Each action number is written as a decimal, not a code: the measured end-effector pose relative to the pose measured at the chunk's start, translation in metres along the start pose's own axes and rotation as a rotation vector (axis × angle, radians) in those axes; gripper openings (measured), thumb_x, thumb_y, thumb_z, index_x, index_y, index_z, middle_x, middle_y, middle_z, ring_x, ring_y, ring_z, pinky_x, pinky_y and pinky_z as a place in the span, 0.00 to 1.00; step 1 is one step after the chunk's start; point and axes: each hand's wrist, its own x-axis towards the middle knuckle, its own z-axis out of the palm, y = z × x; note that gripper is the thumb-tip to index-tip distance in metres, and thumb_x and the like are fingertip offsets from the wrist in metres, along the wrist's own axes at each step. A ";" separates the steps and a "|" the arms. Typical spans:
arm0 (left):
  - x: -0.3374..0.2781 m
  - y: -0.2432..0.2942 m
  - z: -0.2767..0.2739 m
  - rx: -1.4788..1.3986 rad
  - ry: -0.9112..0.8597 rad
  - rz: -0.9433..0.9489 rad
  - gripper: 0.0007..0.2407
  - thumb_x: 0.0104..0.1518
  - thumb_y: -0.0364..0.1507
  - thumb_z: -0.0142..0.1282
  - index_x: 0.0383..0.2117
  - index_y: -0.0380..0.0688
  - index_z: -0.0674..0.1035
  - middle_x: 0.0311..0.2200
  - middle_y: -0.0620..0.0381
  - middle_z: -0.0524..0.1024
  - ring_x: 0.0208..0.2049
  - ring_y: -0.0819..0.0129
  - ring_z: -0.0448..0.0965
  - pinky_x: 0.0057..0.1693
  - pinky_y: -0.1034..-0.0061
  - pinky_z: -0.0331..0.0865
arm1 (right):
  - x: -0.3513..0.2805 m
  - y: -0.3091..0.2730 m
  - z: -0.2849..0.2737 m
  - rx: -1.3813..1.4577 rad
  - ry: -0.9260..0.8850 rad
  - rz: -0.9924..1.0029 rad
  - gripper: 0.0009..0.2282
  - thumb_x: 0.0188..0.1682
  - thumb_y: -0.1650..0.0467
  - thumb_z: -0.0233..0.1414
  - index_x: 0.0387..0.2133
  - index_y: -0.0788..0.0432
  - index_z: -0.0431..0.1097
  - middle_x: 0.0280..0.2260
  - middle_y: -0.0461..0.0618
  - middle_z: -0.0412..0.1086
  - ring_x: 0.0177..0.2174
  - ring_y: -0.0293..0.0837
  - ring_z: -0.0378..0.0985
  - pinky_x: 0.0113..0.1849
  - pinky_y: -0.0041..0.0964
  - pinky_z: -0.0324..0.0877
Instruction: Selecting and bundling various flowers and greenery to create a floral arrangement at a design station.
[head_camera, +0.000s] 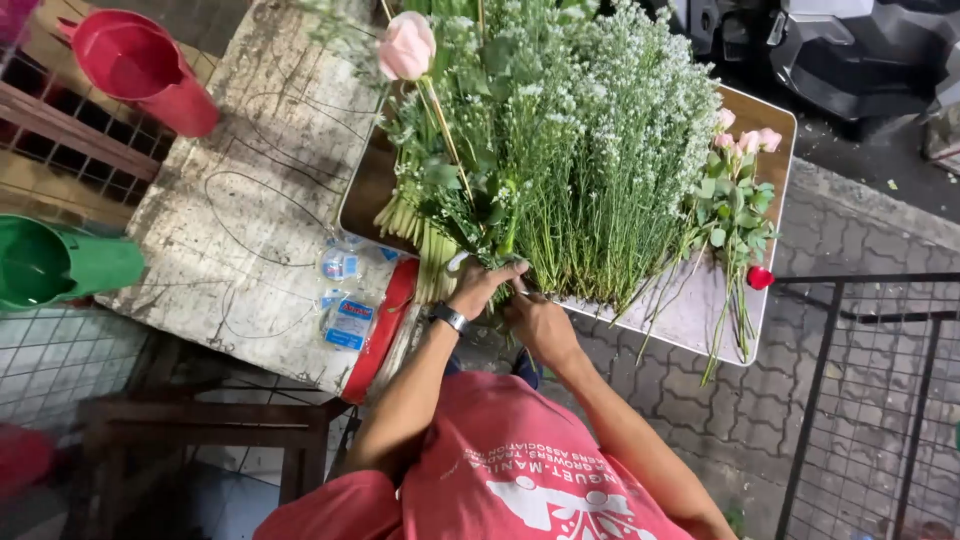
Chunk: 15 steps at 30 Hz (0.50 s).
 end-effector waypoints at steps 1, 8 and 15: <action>0.010 -0.014 0.000 -0.036 -0.016 0.045 0.25 0.44 0.51 0.72 0.14 0.36 0.81 0.17 0.49 0.77 0.25 0.60 0.77 0.43 0.69 0.67 | 0.000 -0.002 -0.001 0.044 -0.059 0.020 0.08 0.50 0.64 0.50 0.34 0.54 0.71 0.25 0.59 0.74 0.26 0.67 0.80 0.29 0.60 0.75; 0.039 -0.054 0.002 -0.224 -0.073 0.288 0.13 0.49 0.30 0.74 0.21 0.30 0.80 0.09 0.51 0.74 0.11 0.71 0.73 0.30 0.77 0.68 | 0.020 0.011 0.012 0.338 -0.203 -0.015 0.09 0.50 0.65 0.53 0.27 0.59 0.70 0.22 0.70 0.73 0.28 0.76 0.77 0.29 0.68 0.71; 0.018 -0.026 -0.009 -0.143 -0.164 0.409 0.13 0.51 0.29 0.72 0.17 0.32 0.81 0.07 0.50 0.73 0.11 0.69 0.74 0.40 0.78 0.71 | 0.025 0.049 0.009 0.782 -0.517 -0.025 0.08 0.47 0.67 0.55 0.20 0.53 0.70 0.18 0.49 0.73 0.25 0.45 0.74 0.35 0.45 0.72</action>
